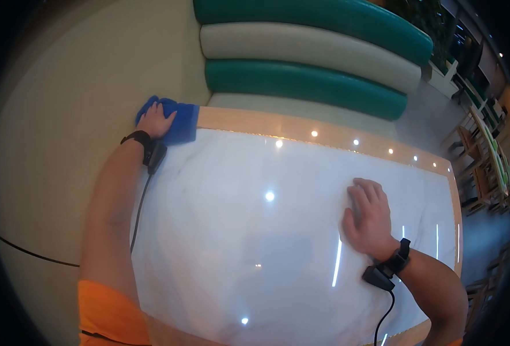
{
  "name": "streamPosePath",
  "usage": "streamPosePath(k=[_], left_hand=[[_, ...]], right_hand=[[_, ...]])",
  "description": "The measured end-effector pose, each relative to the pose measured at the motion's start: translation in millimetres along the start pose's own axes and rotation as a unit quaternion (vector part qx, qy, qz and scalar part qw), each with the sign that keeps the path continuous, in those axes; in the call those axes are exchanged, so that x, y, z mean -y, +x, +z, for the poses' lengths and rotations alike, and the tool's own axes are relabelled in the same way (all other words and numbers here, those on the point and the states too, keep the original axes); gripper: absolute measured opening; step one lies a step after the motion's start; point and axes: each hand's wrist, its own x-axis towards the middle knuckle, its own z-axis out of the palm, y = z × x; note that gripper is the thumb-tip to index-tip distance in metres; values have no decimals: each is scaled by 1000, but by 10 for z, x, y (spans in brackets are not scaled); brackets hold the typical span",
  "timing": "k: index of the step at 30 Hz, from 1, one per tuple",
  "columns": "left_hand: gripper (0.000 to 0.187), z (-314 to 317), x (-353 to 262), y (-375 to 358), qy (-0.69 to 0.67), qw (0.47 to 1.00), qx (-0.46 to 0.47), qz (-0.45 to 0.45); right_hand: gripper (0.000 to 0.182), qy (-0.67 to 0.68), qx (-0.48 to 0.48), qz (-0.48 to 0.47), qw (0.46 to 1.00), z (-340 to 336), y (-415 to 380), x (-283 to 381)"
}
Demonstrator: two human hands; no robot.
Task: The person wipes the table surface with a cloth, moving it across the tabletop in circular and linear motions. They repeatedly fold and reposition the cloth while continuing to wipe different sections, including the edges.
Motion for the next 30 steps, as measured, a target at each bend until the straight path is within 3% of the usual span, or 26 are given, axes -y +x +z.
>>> streamPosePath(k=[4,6,9,11,20,27,28,30], left_hand=[[76,-32,-585,-233,-30,990,-14,134],[70,0,-1190,-444,-72,974,-46,212],[72,-88,-2203,-948,-67,932,-10,356],[75,-41,-2749,-1288,-55,912,-35,405],[76,-243,-2682,-1710,-41,886,-4,462],[80,-279,-2129,-3150,-59,832,-13,551],[82,-279,-1998,-3398,-61,823,-7,565],[85,-313,-1746,-3899,-71,808,19,584]], right_hand=[[41,1,-10,-8,1000,-7,-24,21],[41,6,-9,-1,1000,20,-18,-2],[40,19,-11,13,1000,38,-36,-54],[37,25,-27,18,999,37,-90,-98],[34,24,-63,21,997,79,79,-126],[23,49,-116,38,991,125,67,-157],[18,48,-160,16,986,190,71,-191],[21,41,-97,36,994,166,72,-222]])
